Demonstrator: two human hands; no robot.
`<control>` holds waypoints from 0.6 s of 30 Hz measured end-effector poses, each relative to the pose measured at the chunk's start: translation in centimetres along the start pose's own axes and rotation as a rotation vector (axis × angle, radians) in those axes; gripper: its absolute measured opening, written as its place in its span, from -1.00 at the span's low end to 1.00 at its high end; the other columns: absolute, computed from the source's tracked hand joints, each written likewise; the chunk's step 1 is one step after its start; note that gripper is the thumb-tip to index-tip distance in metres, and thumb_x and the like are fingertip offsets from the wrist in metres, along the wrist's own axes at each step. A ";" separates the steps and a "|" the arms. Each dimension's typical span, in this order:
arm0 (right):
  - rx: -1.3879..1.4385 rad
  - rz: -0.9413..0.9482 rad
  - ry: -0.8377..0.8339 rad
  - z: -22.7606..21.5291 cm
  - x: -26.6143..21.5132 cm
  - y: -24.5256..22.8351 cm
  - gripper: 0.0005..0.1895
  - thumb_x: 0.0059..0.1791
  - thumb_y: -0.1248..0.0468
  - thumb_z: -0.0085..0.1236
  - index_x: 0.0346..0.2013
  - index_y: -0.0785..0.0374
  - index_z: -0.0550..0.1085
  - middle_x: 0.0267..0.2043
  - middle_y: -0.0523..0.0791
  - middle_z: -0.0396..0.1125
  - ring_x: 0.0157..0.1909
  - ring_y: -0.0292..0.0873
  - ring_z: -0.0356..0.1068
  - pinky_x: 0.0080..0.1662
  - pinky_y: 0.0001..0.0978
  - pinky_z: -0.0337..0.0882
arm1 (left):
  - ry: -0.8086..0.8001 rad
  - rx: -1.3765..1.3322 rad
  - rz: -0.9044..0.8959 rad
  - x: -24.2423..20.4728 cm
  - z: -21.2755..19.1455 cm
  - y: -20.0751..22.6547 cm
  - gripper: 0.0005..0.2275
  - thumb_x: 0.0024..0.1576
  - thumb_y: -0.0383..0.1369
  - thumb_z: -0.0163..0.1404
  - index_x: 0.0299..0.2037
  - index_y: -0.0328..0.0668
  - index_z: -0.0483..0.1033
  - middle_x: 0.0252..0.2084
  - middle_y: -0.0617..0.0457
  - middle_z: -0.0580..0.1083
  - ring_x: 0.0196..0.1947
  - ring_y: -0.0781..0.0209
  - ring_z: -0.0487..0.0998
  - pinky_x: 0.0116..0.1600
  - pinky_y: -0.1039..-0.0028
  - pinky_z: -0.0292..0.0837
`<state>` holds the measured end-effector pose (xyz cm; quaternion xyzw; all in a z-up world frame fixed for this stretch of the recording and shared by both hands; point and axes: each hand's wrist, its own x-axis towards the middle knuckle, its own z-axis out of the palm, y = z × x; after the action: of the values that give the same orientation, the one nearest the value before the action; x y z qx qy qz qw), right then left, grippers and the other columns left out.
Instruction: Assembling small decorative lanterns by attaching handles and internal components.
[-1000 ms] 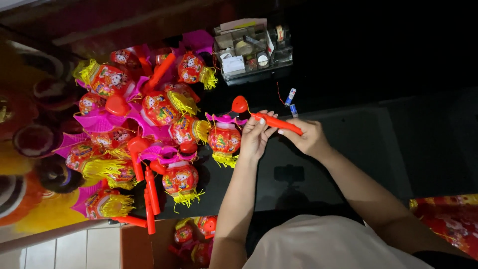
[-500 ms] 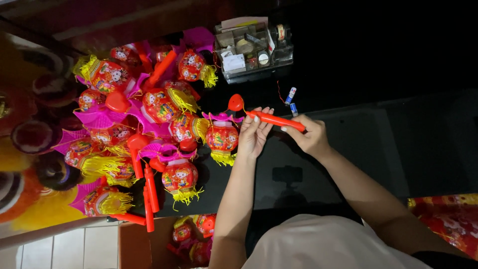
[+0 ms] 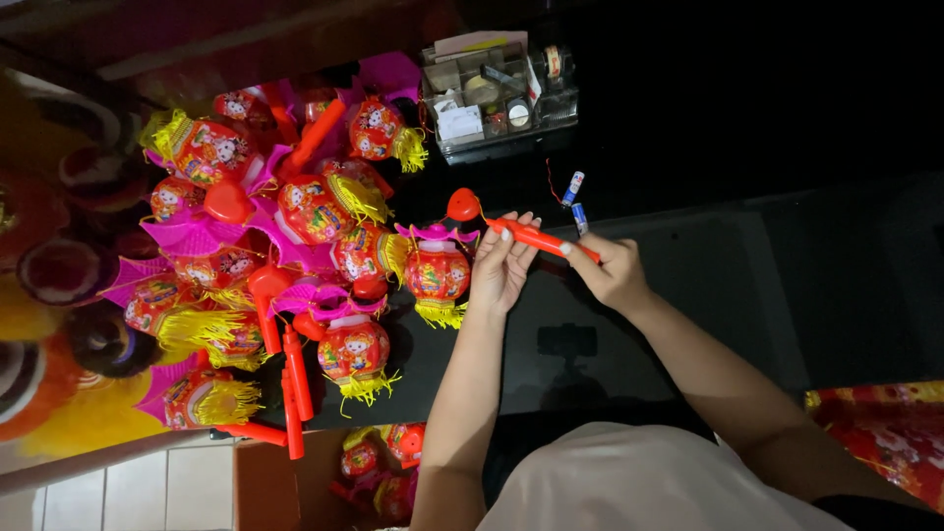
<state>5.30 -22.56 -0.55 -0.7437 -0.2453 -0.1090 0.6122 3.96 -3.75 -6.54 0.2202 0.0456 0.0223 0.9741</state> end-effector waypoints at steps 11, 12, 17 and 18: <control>-0.036 -0.054 0.109 0.6 0.4 -2.9 -0.87 -0.11 0.45 0.38 -0.31 0.32 0.58 -0.71 0.00 0.26 -0.68 -0.12 0.25 -0.54 -0.37 0.26 | -0.005 -0.023 0.016 0.0 0.2 0.3 -0.72 0.23 -0.45 0.07 0.15 -0.27 0.48 0.15 -0.31 0.48 0.18 -0.17 0.50 0.18 0.09 0.53; -0.036 -0.054 0.110 0.6 0.5 -3.2 -0.87 -0.11 0.45 0.38 -0.31 0.32 0.58 -0.71 0.00 0.26 -0.68 -0.12 0.25 -0.54 -0.37 0.26 | -0.005 -0.023 0.016 0.0 0.1 0.3 -0.72 0.23 -0.45 0.07 0.15 -0.27 0.48 0.15 -0.31 0.48 0.18 -0.17 0.50 0.18 0.09 0.53; -0.055 -0.006 0.025 0.3 -0.1 -1.2 -0.95 -0.03 0.35 0.32 -0.33 0.26 0.58 -0.72 -0.03 0.23 -0.68 -0.08 0.27 -0.52 -0.39 0.26 | -0.022 -0.037 0.020 0.0 0.1 0.2 -0.72 0.24 -0.47 0.05 0.15 -0.29 0.48 0.15 -0.32 0.48 0.18 -0.19 0.49 0.16 0.08 0.54; -0.055 -0.006 0.026 0.3 -0.1 -0.9 -0.95 -0.03 0.35 0.32 -0.33 0.26 0.58 -0.72 -0.03 0.23 -0.68 -0.08 0.27 -0.52 -0.39 0.26 | -0.022 -0.036 0.019 -0.1 0.1 0.2 -0.72 0.24 -0.47 0.05 0.15 -0.29 0.48 0.15 -0.32 0.48 0.18 -0.19 0.49 0.16 0.08 0.54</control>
<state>4.69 -22.17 0.12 -0.7582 -0.2365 -0.1272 0.5942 3.89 -3.62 -6.33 0.2032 0.0323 0.0299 0.9782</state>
